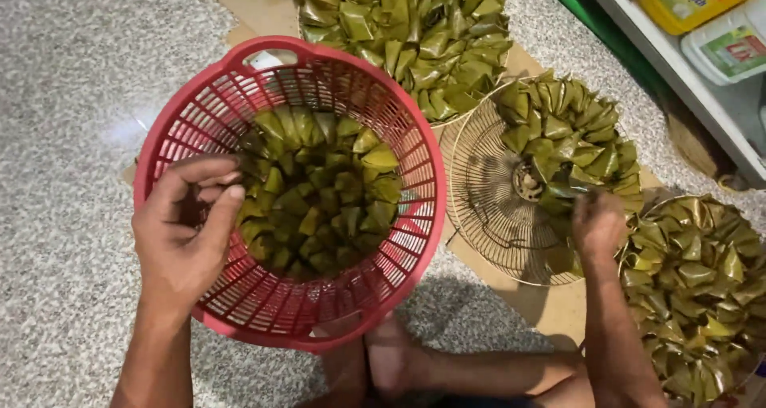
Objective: Organizing and arranging leaf-wrapped cakes from a red plastic basket into circular woven trays on the floor.
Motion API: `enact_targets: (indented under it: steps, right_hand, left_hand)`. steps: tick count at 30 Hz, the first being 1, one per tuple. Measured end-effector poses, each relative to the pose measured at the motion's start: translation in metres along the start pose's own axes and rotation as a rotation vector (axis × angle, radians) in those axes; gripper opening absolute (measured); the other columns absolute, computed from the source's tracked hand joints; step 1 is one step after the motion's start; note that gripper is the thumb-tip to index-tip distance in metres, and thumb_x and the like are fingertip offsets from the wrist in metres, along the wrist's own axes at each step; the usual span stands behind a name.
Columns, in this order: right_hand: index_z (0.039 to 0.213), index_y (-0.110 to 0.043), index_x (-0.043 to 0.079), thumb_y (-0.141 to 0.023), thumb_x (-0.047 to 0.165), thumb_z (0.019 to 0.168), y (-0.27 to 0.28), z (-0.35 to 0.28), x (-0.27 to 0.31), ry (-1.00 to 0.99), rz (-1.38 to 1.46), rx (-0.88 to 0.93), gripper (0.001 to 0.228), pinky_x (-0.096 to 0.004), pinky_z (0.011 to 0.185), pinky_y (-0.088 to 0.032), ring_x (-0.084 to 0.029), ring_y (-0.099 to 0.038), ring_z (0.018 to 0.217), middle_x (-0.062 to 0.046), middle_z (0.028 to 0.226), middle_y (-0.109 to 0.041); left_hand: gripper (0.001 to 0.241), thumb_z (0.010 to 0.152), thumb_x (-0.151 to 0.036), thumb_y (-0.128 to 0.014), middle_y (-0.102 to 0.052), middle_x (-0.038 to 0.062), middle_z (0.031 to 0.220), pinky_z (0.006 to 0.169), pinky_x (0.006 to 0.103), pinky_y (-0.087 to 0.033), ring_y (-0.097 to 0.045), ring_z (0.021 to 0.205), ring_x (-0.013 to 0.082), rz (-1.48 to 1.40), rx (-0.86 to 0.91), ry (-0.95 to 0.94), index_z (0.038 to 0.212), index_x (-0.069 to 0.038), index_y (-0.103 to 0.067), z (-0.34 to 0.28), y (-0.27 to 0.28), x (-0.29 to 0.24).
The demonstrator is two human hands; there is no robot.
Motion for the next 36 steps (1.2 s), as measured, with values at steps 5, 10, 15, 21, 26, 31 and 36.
enact_targets:
  steps: [5, 10, 15, 21, 26, 31, 36]
  right_hand:
    - [0.153, -0.051, 0.009, -0.055, 0.063, 0.100, -0.045, 0.017, 0.006, 0.182, -0.184, 0.074, 0.075, -0.056, 0.091, -0.046, -0.038, -0.056, 0.112, -0.024, 0.129, -0.063]
    - [0.157, -0.046, 0.011, -0.059, 0.067, 0.091, -0.066, 0.051, 0.033, 0.204, -0.117, 0.180, 0.087, -0.062, 0.099, -0.039, -0.043, -0.052, 0.126, -0.024, 0.142, -0.058]
    - [0.133, -0.059, 0.010, -0.081, 0.051, 0.085, -0.125, 0.069, 0.024, -0.067, 0.022, 0.193, 0.067, -0.065, 0.100, -0.034, -0.049, -0.056, 0.121, -0.024, 0.129, -0.067]
    - [0.131, -0.048, -0.008, -0.089, 0.002, 0.087, -0.004, 0.030, 0.085, -0.041, 0.903, -0.052, 0.061, -0.065, 0.097, -0.048, -0.055, -0.061, 0.115, -0.037, 0.119, -0.063]
    - [0.139, -0.054, 0.011, -0.073, 0.041, 0.094, 0.040, -0.034, 0.149, -0.477, 2.135, 0.531, 0.057, -0.034, 0.078, -0.063, -0.031, -0.074, 0.094, -0.023, 0.124, -0.068]
    - [0.143, -0.056, 0.001, -0.058, 0.066, 0.095, 0.072, -0.091, 0.239, 0.052, 2.212, 0.974, 0.081, -0.041, 0.080, -0.063, -0.036, -0.075, 0.100, -0.037, 0.129, -0.065]
    - [0.138, -0.059, -0.003, -0.039, 0.047, 0.104, 0.119, -0.115, 0.324, -0.016, 1.958, 1.019, 0.064, -0.056, 0.102, -0.051, -0.035, -0.072, 0.102, -0.029, 0.124, -0.071]
  left_hand:
    - [0.029, 0.093, 0.010, -0.068, -0.067, 0.012, 0.116, 0.080, 0.0225, -0.050, -0.059, 0.089, 0.0133, 0.084, 0.039, -0.018, 0.122, 0.005, -0.062, 0.003, -0.018, -0.006]
    - [0.030, 0.090, 0.009, -0.067, -0.067, 0.013, 0.121, 0.086, 0.0259, -0.055, -0.066, 0.098, 0.0178, 0.094, 0.113, -0.040, 0.119, 0.004, -0.062, 0.007, -0.032, 0.006]
    - [0.026, 0.087, -0.001, -0.079, -0.072, 0.015, 0.093, 0.079, 0.0353, -0.059, -0.071, 0.091, 0.0265, 0.088, 0.071, -0.140, 0.113, -0.001, -0.074, 0.006, -0.036, 0.019]
    - [0.027, 0.086, -0.002, -0.079, -0.073, 0.014, 0.096, 0.079, 0.0378, -0.059, -0.074, 0.092, 0.0270, 0.089, 0.096, -0.141, 0.113, -0.005, -0.074, 0.003, -0.036, 0.010]
    - [0.035, 0.086, -0.009, -0.079, -0.074, 0.014, 0.111, 0.086, 0.0465, -0.061, -0.074, 0.099, 0.0333, -0.015, 0.299, -0.188, 0.120, -0.009, -0.070, -0.008, -0.079, 0.011]
    - [0.047, 0.090, -0.004, -0.074, -0.061, 0.028, 0.131, 0.104, 0.0635, -0.048, -0.058, 0.123, 0.0529, -0.149, 0.463, -0.440, 0.134, -0.001, -0.056, -0.031, -0.103, -0.036]
    - [0.047, 0.105, -0.033, -0.063, -0.063, 0.016, 0.133, 0.108, 0.0548, -0.052, -0.064, 0.124, 0.0424, -0.144, 0.325, -0.579, 0.147, -0.012, -0.054, -0.027, -0.083, -0.022]
Point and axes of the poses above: each hand's wrist, its own z-axis towards the middle knuckle, its own y-axis out of the back of the hand, x = y × z, the point moved 4 cm from there along z, towards the middle knuckle
